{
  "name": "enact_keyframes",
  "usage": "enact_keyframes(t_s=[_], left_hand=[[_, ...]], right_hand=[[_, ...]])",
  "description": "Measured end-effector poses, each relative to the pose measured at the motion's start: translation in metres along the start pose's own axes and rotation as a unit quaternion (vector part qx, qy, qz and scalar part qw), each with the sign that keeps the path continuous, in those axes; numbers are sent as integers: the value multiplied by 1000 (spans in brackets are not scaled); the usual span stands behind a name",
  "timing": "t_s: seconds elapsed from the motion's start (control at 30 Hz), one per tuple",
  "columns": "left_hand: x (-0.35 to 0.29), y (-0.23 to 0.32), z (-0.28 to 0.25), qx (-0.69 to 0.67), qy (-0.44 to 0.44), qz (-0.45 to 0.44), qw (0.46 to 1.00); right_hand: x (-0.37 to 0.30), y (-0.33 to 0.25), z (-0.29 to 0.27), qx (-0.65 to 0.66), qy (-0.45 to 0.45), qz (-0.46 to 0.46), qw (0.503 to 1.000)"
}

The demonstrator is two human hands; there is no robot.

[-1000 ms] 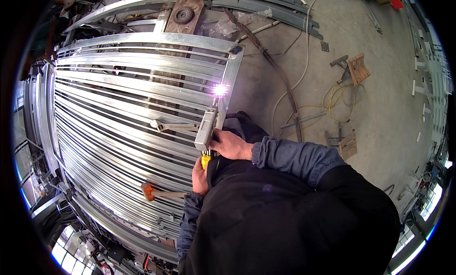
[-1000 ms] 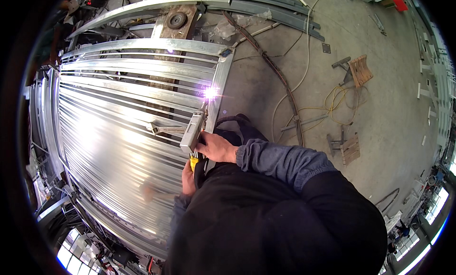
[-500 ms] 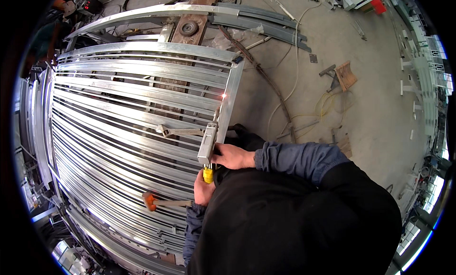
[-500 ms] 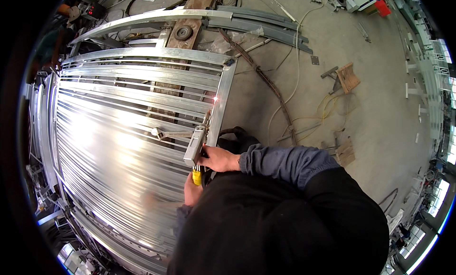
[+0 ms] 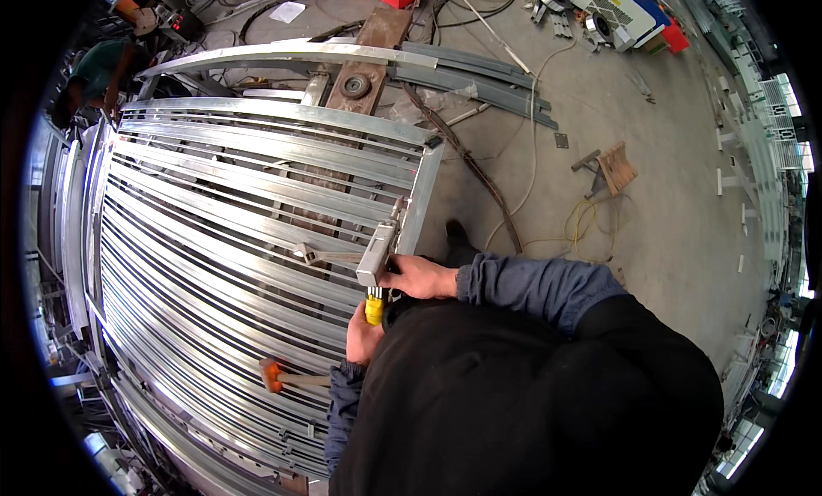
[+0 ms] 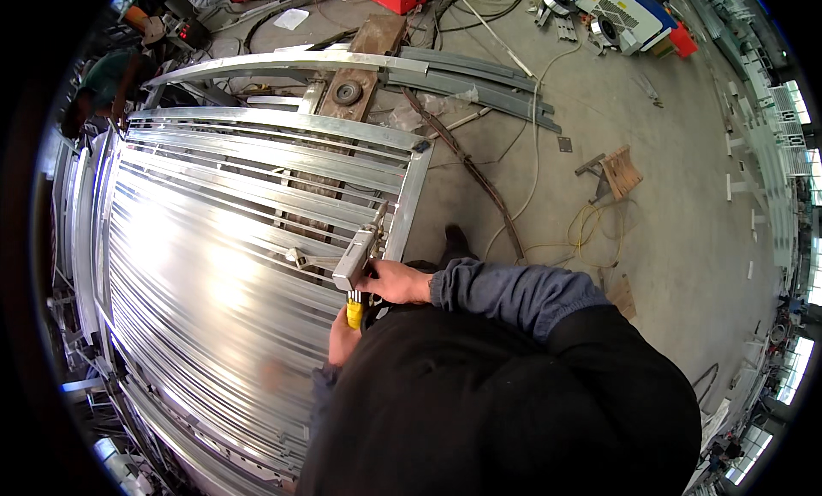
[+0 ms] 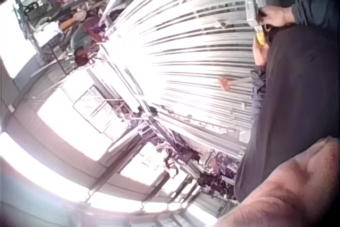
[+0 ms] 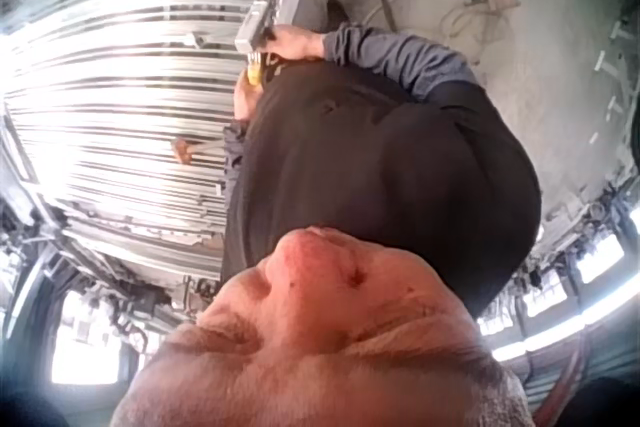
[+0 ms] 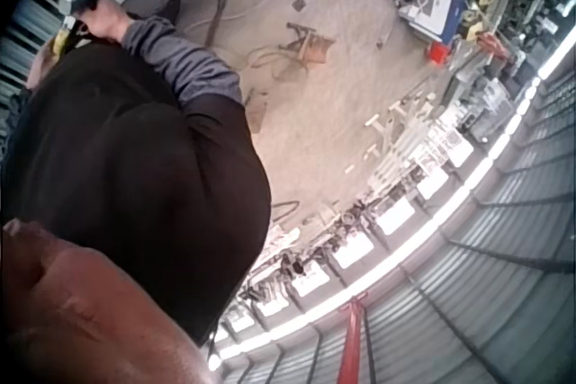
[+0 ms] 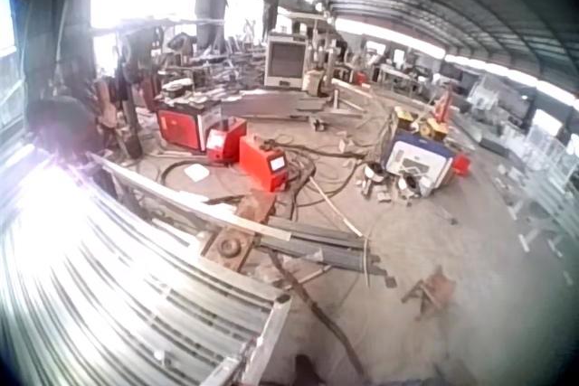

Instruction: The person welds a large metal frame using a handheld welding tool, creating bright sparks along the seams. They then use a rubber mallet to tap and align the frame's bars.

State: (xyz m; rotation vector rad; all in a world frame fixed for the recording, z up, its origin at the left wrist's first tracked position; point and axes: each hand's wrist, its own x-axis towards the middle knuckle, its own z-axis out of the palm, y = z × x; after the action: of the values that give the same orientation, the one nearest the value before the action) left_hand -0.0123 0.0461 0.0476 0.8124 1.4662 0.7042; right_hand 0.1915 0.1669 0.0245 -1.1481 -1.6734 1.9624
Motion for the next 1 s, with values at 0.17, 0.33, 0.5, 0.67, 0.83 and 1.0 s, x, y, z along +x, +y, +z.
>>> enact_keyframes(t_s=[0.17, 0.33, 0.5, 0.67, 0.83, 1.0], left_hand=[[25, 22, 20, 93, 7, -57, 994], [36, 22, 34, 103, 21, -66, 992], [47, 36, 35, 97, 16, -99, 990], [54, 26, 29, 95, 9, -107, 990], [61, 35, 28, 67, -2, -101, 993], [63, 28, 21, 28, -11, -108, 994]], right_hand=[[6, -5, -45, 47, -43, 37, 997], [14, 1, -76, 71, -90, 65, 991], [26, 18, -71, 48, -81, 57, 994], [30, 22, -69, 83, -68, 39, 994], [31, 12, -72, 53, -34, 52, 997], [34, 11, -70, 48, -22, 41, 998]])
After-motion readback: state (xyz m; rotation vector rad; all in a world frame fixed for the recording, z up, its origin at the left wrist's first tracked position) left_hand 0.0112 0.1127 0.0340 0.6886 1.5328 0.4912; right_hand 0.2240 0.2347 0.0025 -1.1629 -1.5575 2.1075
